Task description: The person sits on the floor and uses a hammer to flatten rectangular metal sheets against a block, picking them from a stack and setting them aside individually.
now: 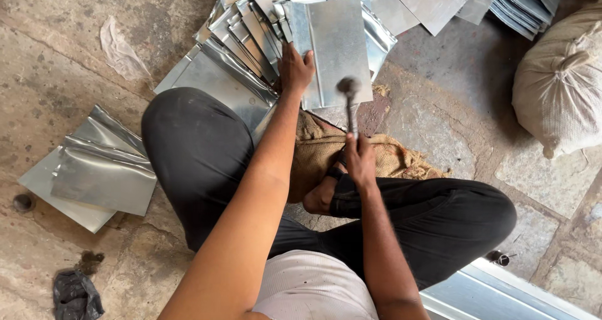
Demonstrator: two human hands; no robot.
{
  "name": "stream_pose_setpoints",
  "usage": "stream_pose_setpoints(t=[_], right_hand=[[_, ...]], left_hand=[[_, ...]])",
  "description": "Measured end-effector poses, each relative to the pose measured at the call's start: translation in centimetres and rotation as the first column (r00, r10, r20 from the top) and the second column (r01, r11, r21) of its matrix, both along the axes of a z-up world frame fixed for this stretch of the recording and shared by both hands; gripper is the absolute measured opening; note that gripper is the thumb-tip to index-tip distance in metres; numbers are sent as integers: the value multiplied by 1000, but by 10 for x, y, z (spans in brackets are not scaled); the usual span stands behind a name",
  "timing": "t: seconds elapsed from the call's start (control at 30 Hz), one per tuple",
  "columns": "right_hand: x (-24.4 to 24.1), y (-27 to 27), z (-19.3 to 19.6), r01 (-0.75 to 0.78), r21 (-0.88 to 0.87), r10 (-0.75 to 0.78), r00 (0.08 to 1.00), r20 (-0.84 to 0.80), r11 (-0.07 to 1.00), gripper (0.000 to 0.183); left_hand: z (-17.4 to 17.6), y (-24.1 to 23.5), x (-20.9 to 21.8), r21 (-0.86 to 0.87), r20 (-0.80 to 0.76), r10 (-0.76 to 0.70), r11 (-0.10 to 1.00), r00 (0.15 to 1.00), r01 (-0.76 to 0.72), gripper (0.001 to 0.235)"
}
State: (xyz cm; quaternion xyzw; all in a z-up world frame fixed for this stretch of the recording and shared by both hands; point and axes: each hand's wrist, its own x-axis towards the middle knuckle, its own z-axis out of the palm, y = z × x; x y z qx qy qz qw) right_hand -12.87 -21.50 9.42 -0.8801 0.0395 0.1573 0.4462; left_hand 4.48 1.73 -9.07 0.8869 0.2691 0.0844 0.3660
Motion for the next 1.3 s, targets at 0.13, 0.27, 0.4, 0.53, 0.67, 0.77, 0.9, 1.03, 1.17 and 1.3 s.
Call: stream_pose_setpoints(t=[0.13,0.27,0.4,0.53,0.67,0.77,0.9,1.03,1.17,1.3], right_hand=[[-7,0,-14,16,7,-15,988,-154,1000,47],[-9,4,-22,27,-4,-27,993,-113,1000,44],[-12,10,-13,81,257,-3,957,-290,963,36],[-12,12,36,77,416,54,954,-296,906,24],[-23,-9,128,20,533,-91,990,107,846,26],[-27,-21,163,-361,720,-68,868,491,593,34],[-23,-26,77,-288,685,-185,828,529,669,34],[-39,-19,-24,-267,-36,251,843,475,963,36],[-25,-6,9,81,41,-76,989,-125,996,33],[-19,-7,107,172,316,-200,978,57,933,33]], left_hand=[[10,-3,-5,-117,-26,10,993,1000,-13,73],[15,-1,-4,-181,-27,8,983,1000,-13,69],[6,-6,1,-138,29,51,989,998,-46,59],[1,-8,1,-144,-4,51,988,999,-51,46],[7,-7,2,-174,-94,3,985,996,-19,41],[15,-7,-2,-145,27,37,989,999,-33,48],[15,-8,-2,-162,-47,11,987,999,-19,49],[-5,-9,1,-146,-23,29,989,999,-32,51],[-25,-10,10,27,173,70,997,982,-76,53],[-19,-17,3,-109,-1,67,992,998,-67,48]])
